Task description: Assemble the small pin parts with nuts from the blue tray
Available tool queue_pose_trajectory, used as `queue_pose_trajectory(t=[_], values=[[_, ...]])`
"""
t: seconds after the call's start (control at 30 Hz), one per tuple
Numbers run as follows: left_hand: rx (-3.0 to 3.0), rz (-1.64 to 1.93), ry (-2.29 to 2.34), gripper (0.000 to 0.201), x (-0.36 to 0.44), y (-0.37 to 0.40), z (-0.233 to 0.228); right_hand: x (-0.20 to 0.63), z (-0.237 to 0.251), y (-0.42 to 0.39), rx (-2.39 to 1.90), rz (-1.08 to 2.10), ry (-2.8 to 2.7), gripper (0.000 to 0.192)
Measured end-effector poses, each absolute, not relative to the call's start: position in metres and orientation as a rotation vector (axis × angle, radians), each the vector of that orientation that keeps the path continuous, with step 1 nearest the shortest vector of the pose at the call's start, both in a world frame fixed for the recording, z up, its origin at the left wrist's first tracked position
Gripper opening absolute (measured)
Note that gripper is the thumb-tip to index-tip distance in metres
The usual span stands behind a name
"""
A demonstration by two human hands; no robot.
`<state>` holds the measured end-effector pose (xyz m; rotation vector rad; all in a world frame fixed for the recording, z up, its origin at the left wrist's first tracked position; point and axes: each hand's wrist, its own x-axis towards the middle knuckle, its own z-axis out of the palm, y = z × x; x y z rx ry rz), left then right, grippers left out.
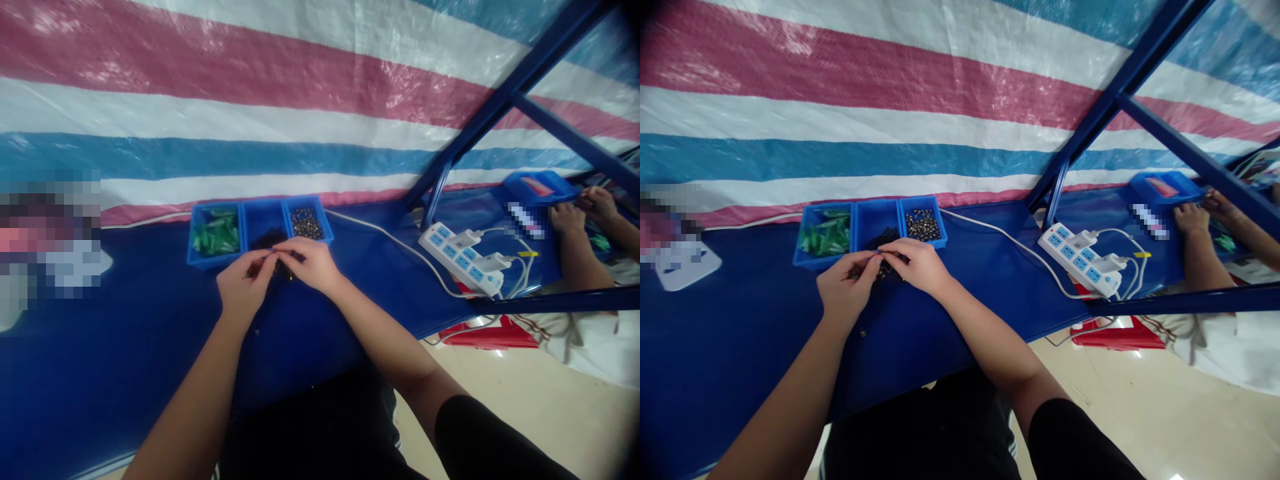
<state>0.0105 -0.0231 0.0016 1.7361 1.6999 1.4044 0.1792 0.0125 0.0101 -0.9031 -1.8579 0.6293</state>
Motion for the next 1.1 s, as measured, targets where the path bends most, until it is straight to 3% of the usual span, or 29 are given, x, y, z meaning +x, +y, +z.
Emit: queue_pose_trajectory(t=[0.27, 0.57, 0.73, 0.87, 1.1], values=[[1.710, 1.386, 1.724, 0.022, 0.009, -0.022, -0.002, 0.182, 0.013, 0.013, -0.861, 0.583, -1.905, 0.017], [1.419, 1.428, 1.409, 0.019, 0.008, -0.017, -0.002, 0.178, 0.014, 0.010, -0.953, 0.809, -1.741, 0.028], [1.358, 1.457, 1.320, 0.017, 0.008, -0.017, 0.000, 0.178, 0.018, 0.010, -1.032, 1.096, -1.713, 0.029], [1.421, 1.456, 1.397, 0.017, 0.007, -0.018, 0.001, 0.179, 0.018, 0.012, -0.997, 1.216, -1.663, 0.028], [1.642, 1.356, 1.669, 0.022, 0.006, -0.019, -0.002, 0.180, 0.020, 0.011, -0.984, 1.163, -1.631, 0.025]])
